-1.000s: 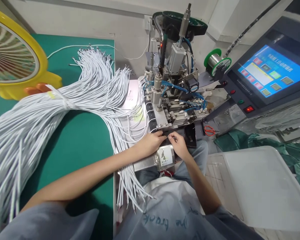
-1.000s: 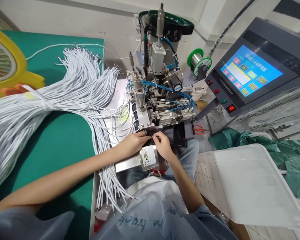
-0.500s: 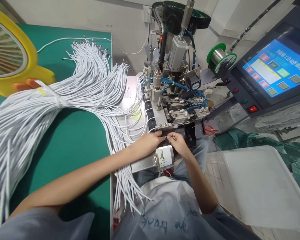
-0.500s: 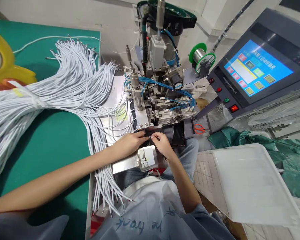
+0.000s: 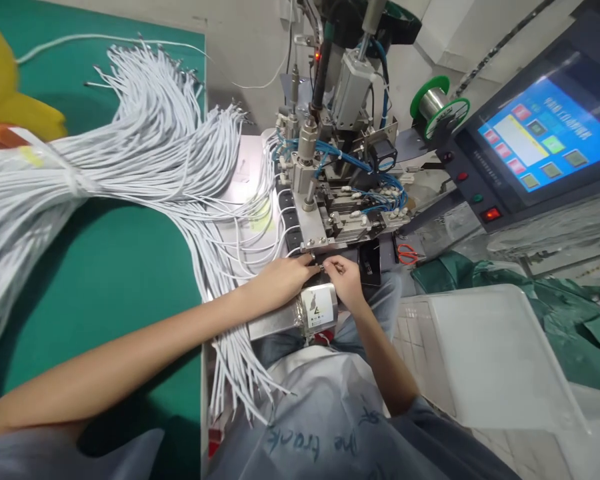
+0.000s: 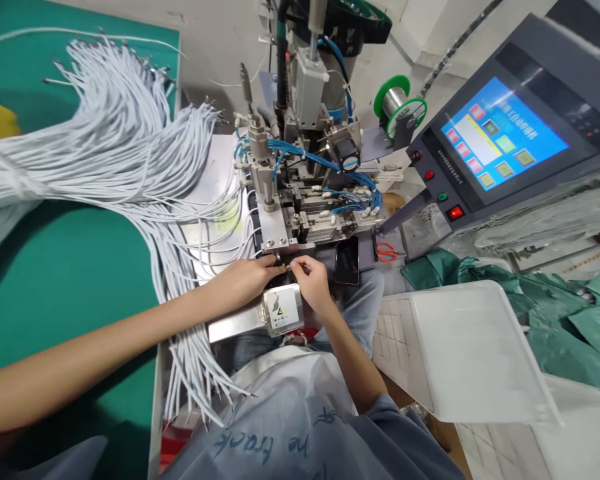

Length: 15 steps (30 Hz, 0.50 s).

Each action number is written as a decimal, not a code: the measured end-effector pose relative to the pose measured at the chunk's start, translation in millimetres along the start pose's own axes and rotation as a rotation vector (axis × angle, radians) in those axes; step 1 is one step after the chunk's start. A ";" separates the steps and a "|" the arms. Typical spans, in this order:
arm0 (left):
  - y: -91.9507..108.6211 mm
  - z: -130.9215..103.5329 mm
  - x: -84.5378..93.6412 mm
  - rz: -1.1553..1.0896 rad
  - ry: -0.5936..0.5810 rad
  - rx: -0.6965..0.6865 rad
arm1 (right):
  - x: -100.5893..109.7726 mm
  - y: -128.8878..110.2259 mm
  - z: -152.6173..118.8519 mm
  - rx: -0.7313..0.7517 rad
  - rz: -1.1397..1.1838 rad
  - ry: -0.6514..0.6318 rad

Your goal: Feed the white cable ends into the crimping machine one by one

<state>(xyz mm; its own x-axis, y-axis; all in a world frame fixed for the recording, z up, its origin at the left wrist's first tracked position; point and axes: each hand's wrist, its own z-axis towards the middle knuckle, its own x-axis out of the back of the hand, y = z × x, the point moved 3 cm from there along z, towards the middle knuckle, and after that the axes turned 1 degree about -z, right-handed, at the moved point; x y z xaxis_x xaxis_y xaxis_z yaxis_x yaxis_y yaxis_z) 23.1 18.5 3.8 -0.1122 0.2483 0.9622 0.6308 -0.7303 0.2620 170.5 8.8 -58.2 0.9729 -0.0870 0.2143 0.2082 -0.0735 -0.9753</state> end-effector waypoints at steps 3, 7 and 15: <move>0.4 0.0 2.1 -0.003 -0.008 0.004 | -0.5 1.3 4.2 -0.023 -0.029 -0.055; 4.1 -1.8 8.8 0.060 -0.044 0.036 | -4.6 7.7 8.0 -0.080 -0.004 -0.176; 6.2 -9.2 20.3 0.172 -0.079 0.113 | -2.9 19.3 6.8 -0.058 -0.019 -0.150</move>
<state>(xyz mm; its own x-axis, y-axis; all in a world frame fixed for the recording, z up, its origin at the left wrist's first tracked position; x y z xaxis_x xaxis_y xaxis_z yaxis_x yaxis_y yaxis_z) 17.6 13.1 25.6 0.0624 0.1781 0.9820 0.7178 -0.6916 0.0799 172.4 14.3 -78.0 0.9739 0.0637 0.2180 0.2248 -0.1312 -0.9655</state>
